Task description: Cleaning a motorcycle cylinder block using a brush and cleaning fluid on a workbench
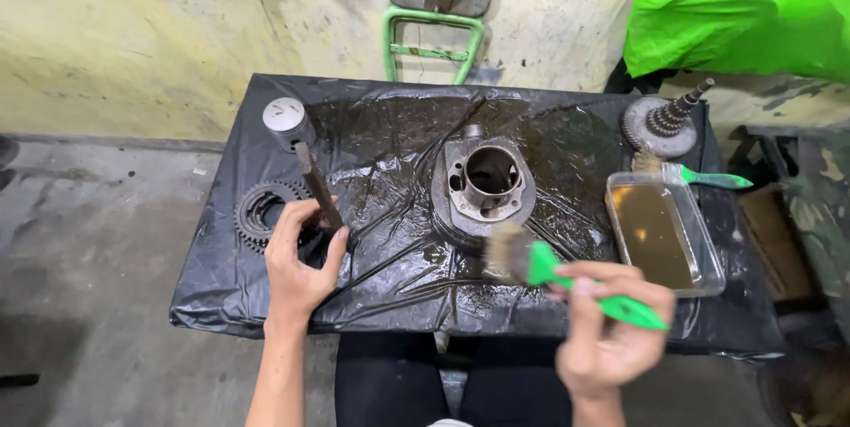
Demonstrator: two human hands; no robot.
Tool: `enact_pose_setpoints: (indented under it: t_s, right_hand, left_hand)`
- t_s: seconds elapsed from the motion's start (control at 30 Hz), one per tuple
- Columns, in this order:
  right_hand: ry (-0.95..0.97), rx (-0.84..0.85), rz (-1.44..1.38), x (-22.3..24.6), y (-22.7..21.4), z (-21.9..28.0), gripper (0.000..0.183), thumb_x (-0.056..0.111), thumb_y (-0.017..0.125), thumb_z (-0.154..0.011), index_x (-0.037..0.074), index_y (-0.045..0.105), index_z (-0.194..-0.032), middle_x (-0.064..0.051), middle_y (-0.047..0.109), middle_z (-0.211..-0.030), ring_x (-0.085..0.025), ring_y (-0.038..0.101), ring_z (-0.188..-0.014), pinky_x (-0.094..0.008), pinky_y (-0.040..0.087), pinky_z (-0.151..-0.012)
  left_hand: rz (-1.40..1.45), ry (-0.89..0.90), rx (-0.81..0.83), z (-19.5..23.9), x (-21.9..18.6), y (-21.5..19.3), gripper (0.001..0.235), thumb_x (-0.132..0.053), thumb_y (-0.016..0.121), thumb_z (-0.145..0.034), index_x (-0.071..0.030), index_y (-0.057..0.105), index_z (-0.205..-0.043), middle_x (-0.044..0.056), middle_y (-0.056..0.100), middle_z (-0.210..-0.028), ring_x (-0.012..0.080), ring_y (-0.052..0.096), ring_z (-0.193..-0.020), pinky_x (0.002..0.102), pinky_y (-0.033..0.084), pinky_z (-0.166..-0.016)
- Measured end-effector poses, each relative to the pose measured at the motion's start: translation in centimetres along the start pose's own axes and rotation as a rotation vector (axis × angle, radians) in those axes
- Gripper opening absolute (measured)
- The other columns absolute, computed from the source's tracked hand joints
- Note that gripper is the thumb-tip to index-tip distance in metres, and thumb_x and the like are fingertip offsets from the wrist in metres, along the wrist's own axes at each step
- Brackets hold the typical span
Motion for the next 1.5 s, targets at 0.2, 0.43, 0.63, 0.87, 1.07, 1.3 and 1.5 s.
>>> enact_pose_setpoints:
  t_s: [0.2,0.43,0.63,0.87,1.07,1.3,1.5]
  right_hand:
    - [0.069,0.009,-0.174,-0.9,2.5,-0.3,0.021,0.0,0.059,-0.108,0.009,0.041,-0.114,-0.028,0.064,-0.097,-0.028,0.072,-0.085,-0.03,0.066,-0.062]
    - [0.014,-0.166,0.1,-1.5,-1.0,-2.8,0.018,-0.008,0.053,-0.118,0.003,0.038,-0.118,-0.025,0.055,-0.105,-0.03,0.069,-0.096,-0.033,0.064,-0.063]
    - [0.037,-0.142,-0.024,1.8,3.0,0.1,0.023,0.0,0.058,-0.108,0.008,0.038,-0.115,-0.027,0.061,-0.103,-0.029,0.071,-0.079,-0.035,0.07,-0.058]
    - [0.097,-0.201,-0.063,-1.6,1.8,-2.6,0.017,0.001,0.055,-0.114,0.007,0.038,-0.117,-0.022,0.055,-0.102,-0.026,0.068,-0.082,-0.033,0.064,-0.051]
    - [0.051,-0.173,-0.038,-3.2,-0.5,-4.5,0.017,0.006,0.054,-0.118,0.009,0.037,-0.119,-0.02,0.052,-0.1,-0.026,0.064,-0.079,-0.034,0.06,-0.048]
    - [0.244,-0.08,-0.299,-7.7,-0.8,-4.8,0.013,0.01,0.057,-0.115,0.01,0.045,-0.12,-0.014,0.064,-0.088,-0.017,0.067,-0.054,-0.026,0.059,-0.041]
    - [0.196,-0.114,-0.301,-13.2,-1.0,-10.7,0.015,0.006,0.053,-0.119,0.01,0.042,-0.127,-0.017,0.064,-0.092,-0.018,0.064,-0.052,-0.025,0.052,-0.038]
  left_hand:
    - [0.0,0.004,-0.006,0.0,-0.4,-0.2,0.024,-0.012,0.072,-0.103,-0.001,0.069,-0.124,0.009,0.063,-0.104,0.0209,0.061,-0.092,0.033,0.051,-0.092]
    - [-0.013,0.012,0.009,0.2,-0.1,0.0,0.025,-0.015,0.072,-0.104,0.0,0.068,-0.123,0.01,0.063,-0.105,0.0219,0.061,-0.091,0.034,0.05,-0.091]
    - [-0.008,0.043,0.001,0.2,-0.2,0.0,0.024,-0.013,0.071,-0.104,0.002,0.068,-0.123,0.012,0.064,-0.106,0.0236,0.061,-0.09,0.035,0.05,-0.09]
    - [-0.006,0.025,-0.007,0.2,-0.1,-0.2,0.02,-0.012,0.072,-0.103,0.0,0.063,-0.116,0.014,0.072,-0.117,0.0236,0.062,-0.092,0.036,0.052,-0.089]
    - [0.008,0.03,-0.001,0.2,-0.1,0.0,0.021,-0.011,0.073,-0.103,0.0,0.065,-0.119,0.013,0.07,-0.114,0.023,0.061,-0.092,0.035,0.051,-0.089]
    - [0.039,0.035,-0.085,0.2,1.6,0.3,0.029,-0.016,0.083,-0.098,0.0,0.077,-0.122,0.014,0.075,-0.101,0.0352,0.073,-0.082,0.044,0.059,-0.081]
    - [0.056,0.039,-0.086,0.4,1.8,0.3,0.029,-0.015,0.084,-0.096,-0.001,0.077,-0.121,0.014,0.077,-0.102,0.0353,0.073,-0.081,0.044,0.058,-0.08]
Point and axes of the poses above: each hand's wrist, its own z-axis away from the middle knuckle, its own y-axis out of the palm, x = y × z, the point moved 1 cm from there along -z, towards the middle knuckle
